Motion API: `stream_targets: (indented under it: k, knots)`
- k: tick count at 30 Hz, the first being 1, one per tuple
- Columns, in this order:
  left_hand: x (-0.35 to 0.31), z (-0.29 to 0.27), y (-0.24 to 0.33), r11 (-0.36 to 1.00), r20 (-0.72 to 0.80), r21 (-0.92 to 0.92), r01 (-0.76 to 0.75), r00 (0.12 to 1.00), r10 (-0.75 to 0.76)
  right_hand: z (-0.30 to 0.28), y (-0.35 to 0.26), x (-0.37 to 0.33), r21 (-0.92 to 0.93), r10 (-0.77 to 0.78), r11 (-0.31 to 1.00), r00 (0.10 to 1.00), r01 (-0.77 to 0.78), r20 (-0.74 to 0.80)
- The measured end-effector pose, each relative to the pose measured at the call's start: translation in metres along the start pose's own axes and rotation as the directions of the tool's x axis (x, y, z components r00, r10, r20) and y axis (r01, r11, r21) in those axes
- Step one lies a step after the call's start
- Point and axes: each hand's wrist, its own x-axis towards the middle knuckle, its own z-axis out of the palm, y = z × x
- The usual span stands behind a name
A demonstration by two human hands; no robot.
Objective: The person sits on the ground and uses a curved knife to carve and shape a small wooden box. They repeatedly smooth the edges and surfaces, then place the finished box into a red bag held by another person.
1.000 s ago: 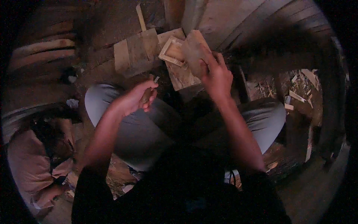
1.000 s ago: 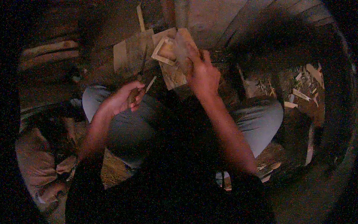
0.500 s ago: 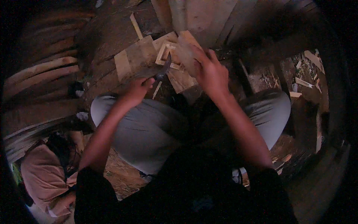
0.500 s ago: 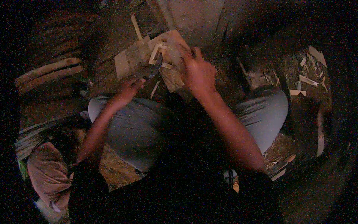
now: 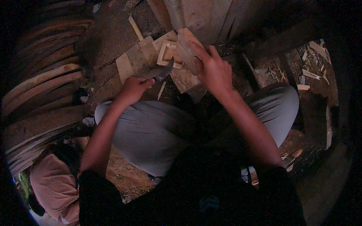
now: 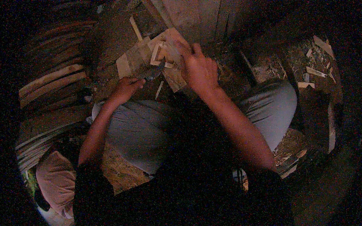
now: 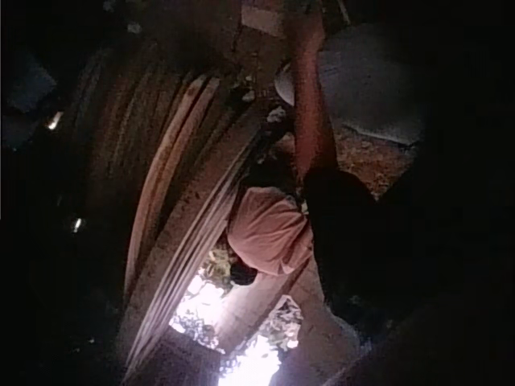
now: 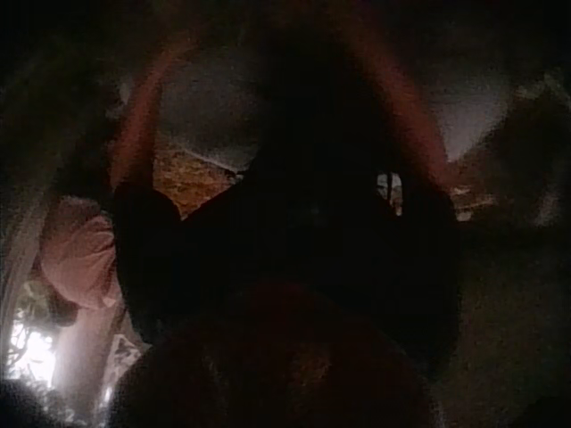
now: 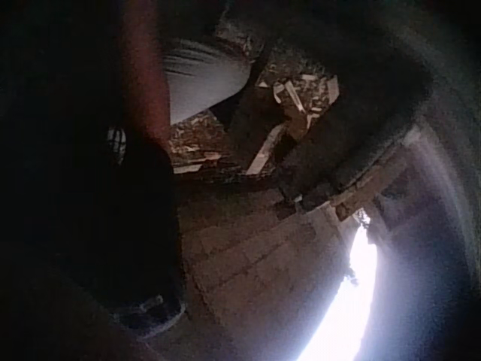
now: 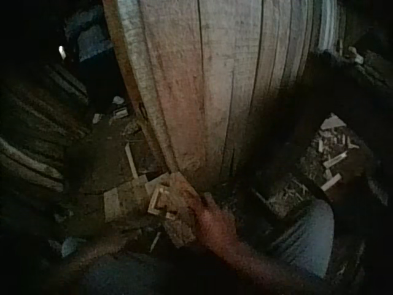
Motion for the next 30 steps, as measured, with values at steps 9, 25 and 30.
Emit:
stream_targets:
  k: [9, 25, 30]
  knots:
    - [0.002, 0.004, -0.002, 0.999, -0.04, 0.013, -0.037, 0.999, 0.037, 0.0, 0.001, 0.002, 0.003, -0.009, 1.0, 1.0, 0.009, 0.0]
    - [0.045, 0.071, -0.087, 0.974, -0.157, 0.033, -0.226, 0.961, 0.228, -0.008, -0.008, 0.002, -0.017, -0.048, 0.998, 0.969, 0.054, 0.244]
    - [0.048, 0.024, -0.031, 0.989, 0.049, -0.101, -0.108, 0.992, 0.114, -0.009, -0.003, 0.001, -0.094, -0.051, 0.994, 0.995, 0.058, 0.083]
